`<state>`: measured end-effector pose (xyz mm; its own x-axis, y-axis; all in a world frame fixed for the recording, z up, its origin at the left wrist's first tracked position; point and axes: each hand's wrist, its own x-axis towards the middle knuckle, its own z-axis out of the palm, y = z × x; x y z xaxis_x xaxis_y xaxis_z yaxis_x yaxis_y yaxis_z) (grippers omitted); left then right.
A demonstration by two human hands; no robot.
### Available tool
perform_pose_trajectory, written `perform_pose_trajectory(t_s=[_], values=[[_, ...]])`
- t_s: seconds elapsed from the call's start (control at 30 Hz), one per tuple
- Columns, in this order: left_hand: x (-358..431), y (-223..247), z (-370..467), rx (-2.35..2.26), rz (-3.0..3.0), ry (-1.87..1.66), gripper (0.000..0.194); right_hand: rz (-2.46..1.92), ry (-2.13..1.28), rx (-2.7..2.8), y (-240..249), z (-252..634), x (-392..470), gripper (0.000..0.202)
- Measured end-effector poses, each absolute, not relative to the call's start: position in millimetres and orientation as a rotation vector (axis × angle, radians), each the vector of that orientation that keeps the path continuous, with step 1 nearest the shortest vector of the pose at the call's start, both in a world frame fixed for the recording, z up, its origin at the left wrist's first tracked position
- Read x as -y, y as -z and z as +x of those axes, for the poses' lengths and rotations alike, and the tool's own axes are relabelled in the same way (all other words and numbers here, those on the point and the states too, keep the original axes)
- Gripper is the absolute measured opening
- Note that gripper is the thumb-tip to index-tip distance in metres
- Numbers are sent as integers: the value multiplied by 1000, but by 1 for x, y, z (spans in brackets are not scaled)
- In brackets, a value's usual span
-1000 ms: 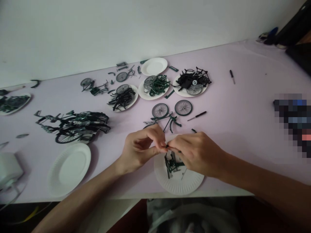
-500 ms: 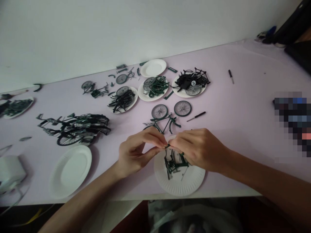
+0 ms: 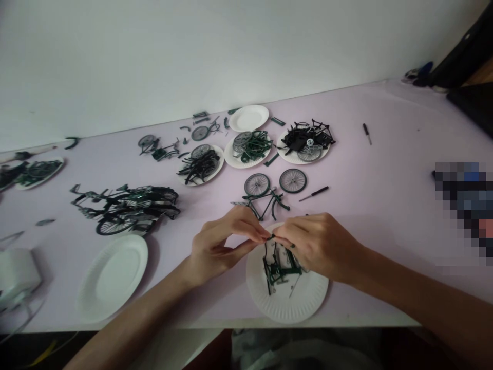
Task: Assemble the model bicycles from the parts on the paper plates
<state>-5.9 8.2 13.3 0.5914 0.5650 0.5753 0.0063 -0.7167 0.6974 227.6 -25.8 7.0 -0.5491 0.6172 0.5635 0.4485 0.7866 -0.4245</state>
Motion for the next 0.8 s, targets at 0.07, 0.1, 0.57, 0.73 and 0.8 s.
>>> perform_pose_trajectory(t_s=[0.07, 0.1, 0.57, 0.73, 0.8], values=[[-8, -12, -5, -469, 2121, -1089, 12, -801, -309, 2250, -7, 228, 26, 13], [-8, -12, -5, -478, 2097, -1088, 11, -808, -311, 2253, -7, 228, 27, 15], [-6, -7, -1, -509, 2001, -1122, 11, -834, -288, 2260, -10, 228, 26, 18], [-6, -7, -1, -494, 2074, -1117, 15, -831, -267, 2275, -10, 228, 27, 17], [-7, -7, -3, -507, 2068, -1101, 15, -820, -258, 2280, -9, 228, 27, 17]])
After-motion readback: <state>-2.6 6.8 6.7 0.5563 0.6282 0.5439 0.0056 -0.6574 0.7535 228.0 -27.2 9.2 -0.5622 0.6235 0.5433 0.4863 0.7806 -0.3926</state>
